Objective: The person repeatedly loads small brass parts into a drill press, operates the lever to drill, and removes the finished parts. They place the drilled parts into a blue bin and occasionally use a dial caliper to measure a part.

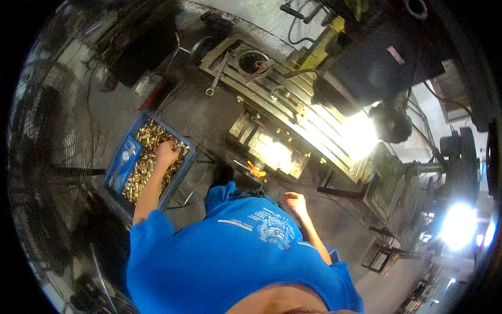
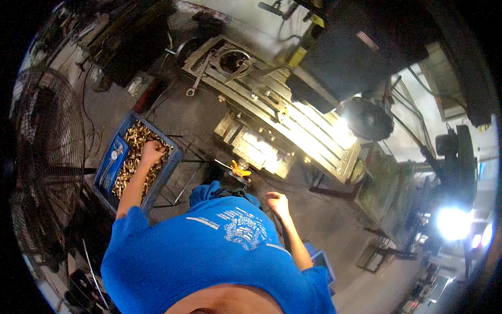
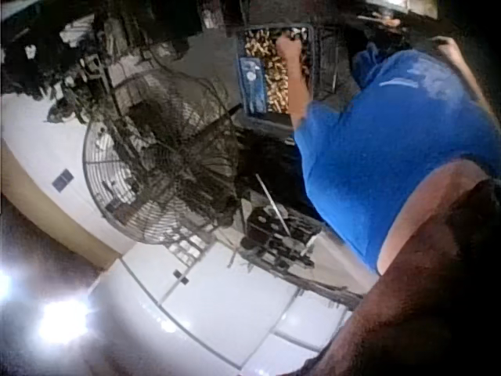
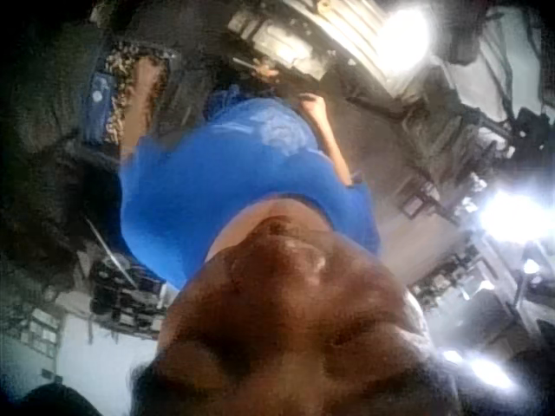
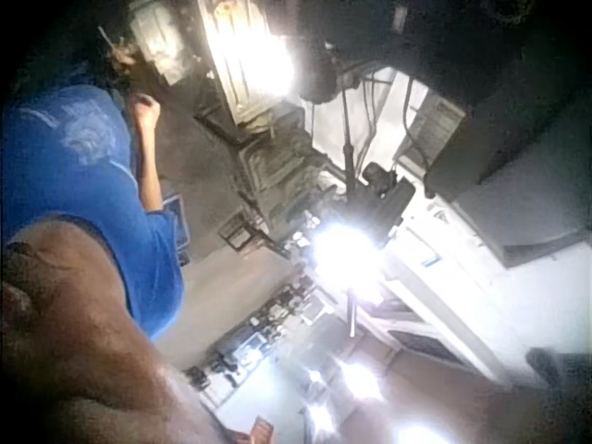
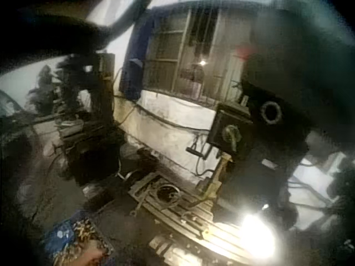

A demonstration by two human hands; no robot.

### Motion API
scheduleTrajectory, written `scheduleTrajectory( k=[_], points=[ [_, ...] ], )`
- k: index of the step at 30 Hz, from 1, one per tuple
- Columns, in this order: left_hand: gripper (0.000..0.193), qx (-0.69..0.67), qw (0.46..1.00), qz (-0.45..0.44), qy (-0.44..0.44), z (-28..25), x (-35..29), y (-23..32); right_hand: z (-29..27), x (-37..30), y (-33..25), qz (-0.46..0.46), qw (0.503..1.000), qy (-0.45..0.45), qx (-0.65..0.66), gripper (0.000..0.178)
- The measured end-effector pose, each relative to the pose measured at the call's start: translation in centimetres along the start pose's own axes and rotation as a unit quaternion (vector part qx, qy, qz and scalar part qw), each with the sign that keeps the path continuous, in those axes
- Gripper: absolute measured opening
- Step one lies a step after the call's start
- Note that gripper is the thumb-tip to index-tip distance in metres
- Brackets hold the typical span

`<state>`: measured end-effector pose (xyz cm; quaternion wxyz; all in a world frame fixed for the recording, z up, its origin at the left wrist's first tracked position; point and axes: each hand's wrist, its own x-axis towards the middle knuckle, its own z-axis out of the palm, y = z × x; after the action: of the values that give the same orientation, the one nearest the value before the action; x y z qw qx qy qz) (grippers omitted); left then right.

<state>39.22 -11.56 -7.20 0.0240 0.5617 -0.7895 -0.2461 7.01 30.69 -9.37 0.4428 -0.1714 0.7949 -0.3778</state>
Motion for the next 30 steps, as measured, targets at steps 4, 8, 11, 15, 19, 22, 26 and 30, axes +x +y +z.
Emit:
scheduleTrajectory(
  k=[4, 8, 11, 15, 19, 22, 26, 30],
  points=[
    [0.024, -0.176, 0.975, 0.123, 0.062, -2.6, -1.9, 6.9, -0.6, -2.4, -3.8, -0.030, 0.991, 0.006, 0.129, 0.032],
    [0.010, -0.322, 0.902, 0.283, -0.040, -1.5, -5.8, 19.1, 0.5, -2.8, -13.4, -0.186, 0.936, -0.108, 0.278, 0.065],
    [0.006, -0.288, 0.881, 0.368, -0.077, -0.3, -8.5, 26.6, 1.7, -2.1, -17.0, -0.195, 0.846, -0.157, 0.471, 0.069],
    [0.013, -0.317, 0.838, 0.425, -0.127, 1.2, -10.7, 30.5, 1.2, -2.1, -17.2, -0.246, 0.798, -0.164, 0.525, 0.063],
    [0.012, -0.361, 0.825, 0.409, -0.147, 2.8, -11.9, 31.6, 1.8, -1.8, -14.8, -0.273, 0.822, -0.057, 0.497, 0.061],
    [0.010, -0.338, 0.840, 0.401, -0.142, 4.4, -12.0, 31.6, 1.9, -2.3, -14.2, -0.278, 0.823, -0.045, 0.494, 0.067],
    [0.017, -0.293, 0.833, 0.431, -0.187, 4.9, -11.5, 31.6, 1.0, -2.7, -13.8, -0.192, 0.849, -0.014, 0.493, 0.058],
    [0.023, -0.247, 0.816, 0.490, -0.181, 4.2, -11.0, 32.0, 0.8, -2.8, -13.8, -0.207, 0.846, -0.005, 0.491, 0.059]
  ],
)
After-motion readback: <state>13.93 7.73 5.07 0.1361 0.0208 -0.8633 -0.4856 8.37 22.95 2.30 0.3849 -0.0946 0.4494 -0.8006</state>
